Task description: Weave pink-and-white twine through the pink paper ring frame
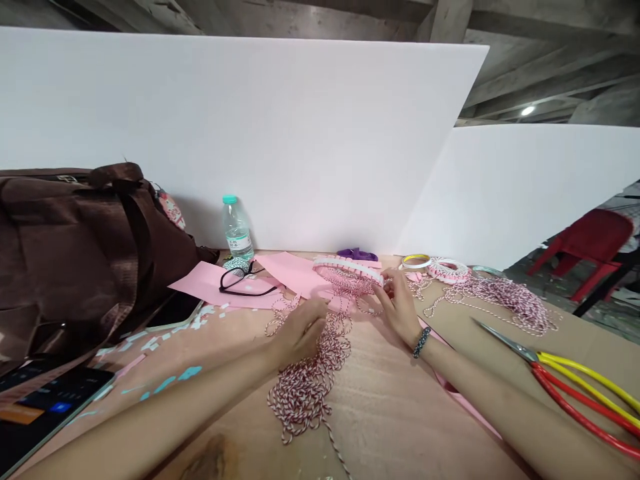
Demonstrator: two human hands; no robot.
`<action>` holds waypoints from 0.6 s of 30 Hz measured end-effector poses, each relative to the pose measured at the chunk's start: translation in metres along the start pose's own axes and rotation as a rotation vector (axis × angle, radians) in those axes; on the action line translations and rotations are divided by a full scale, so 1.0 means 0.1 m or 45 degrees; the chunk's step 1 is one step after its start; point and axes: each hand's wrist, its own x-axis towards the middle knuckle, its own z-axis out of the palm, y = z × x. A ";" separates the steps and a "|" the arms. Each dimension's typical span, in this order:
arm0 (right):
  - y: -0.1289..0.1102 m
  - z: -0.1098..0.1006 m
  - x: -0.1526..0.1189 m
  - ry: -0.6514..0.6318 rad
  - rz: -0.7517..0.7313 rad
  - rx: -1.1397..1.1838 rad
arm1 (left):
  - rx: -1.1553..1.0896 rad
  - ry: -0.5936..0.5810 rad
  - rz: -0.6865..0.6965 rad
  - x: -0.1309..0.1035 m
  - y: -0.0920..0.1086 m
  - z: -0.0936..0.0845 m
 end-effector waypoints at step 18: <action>-0.07 0.02 -0.12 -0.189 -0.640 -0.499 | 0.147 0.318 -0.266 0.10 -0.03 0.00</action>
